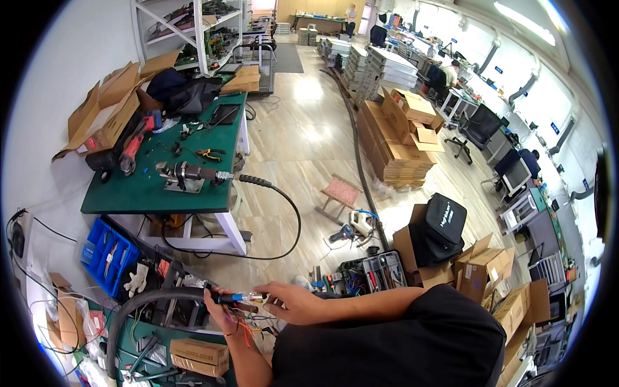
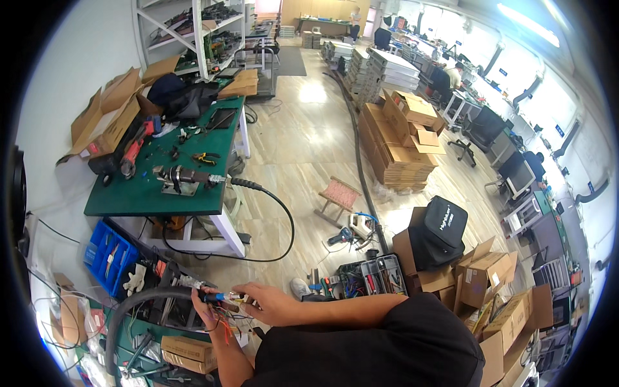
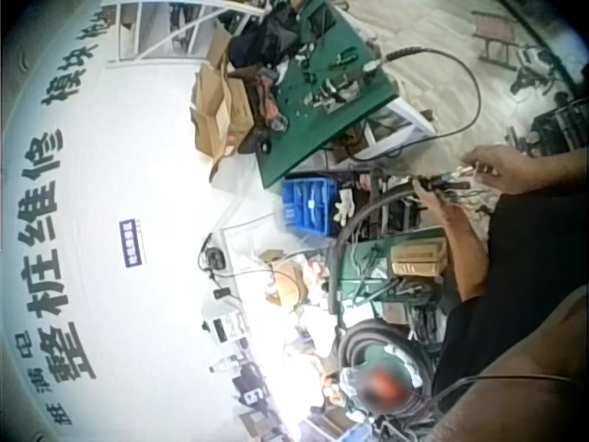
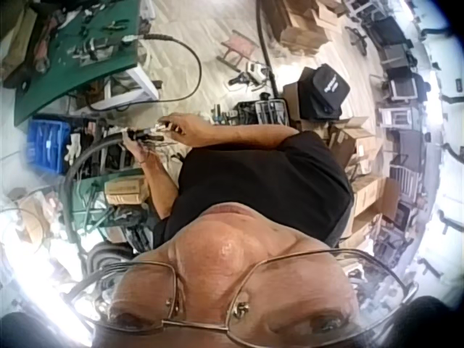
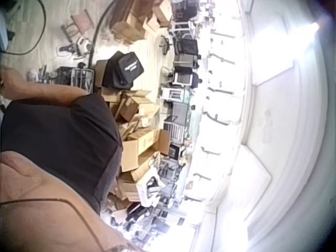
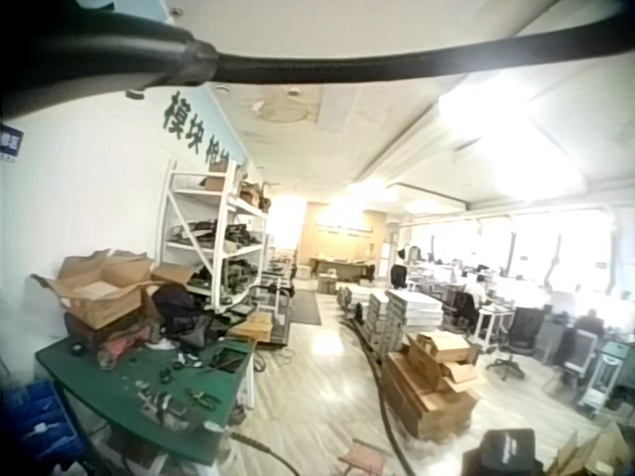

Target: The person manipulates a large cable assembly on a workbench, handling a bundle of exposed wires and using wire cutters to strip or trim individual wire ends.

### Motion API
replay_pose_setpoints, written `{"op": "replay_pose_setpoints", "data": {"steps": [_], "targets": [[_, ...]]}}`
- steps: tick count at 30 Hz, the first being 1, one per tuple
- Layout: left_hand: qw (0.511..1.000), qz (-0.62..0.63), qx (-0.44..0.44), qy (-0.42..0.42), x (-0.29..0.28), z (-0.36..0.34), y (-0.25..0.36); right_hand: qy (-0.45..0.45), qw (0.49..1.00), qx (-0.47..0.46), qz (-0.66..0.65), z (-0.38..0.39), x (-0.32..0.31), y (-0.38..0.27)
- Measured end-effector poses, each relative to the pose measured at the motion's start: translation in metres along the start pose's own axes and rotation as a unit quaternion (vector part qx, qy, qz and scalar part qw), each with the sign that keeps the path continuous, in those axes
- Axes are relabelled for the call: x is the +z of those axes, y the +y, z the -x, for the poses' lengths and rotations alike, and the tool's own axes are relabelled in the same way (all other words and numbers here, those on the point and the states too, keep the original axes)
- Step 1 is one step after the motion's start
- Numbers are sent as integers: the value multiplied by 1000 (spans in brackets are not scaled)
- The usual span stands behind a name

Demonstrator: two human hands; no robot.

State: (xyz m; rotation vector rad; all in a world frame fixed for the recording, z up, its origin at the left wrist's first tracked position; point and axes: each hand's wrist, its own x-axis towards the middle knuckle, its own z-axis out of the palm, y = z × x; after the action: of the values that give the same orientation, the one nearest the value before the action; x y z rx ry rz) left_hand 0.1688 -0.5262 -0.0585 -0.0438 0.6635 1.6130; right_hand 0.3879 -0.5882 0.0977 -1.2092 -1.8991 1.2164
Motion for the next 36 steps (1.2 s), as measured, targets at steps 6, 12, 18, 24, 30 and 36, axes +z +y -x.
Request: {"op": "replay_pose_setpoints", "data": {"steps": [6,12,18,24,30,36], "targets": [[1000,-1,-5,-2,9,5,1,53,990,54,-116,9,16,19],[1000,10,-11,5,9,2,6,80,990,-20,-113,9,10,8],[1000,-21,-2,11,18,10,9,17,995,-56,-81,10,12,10],[997,41,-52,-25,41,29,23,59,989,-77,-110,11,18,19],[987,106,-74,-96,91,68,45,36,994,-11,-100,11,17,19],[952,236,-1,-195,76,47,65,30,997,18,-63,9,14,7]]}}
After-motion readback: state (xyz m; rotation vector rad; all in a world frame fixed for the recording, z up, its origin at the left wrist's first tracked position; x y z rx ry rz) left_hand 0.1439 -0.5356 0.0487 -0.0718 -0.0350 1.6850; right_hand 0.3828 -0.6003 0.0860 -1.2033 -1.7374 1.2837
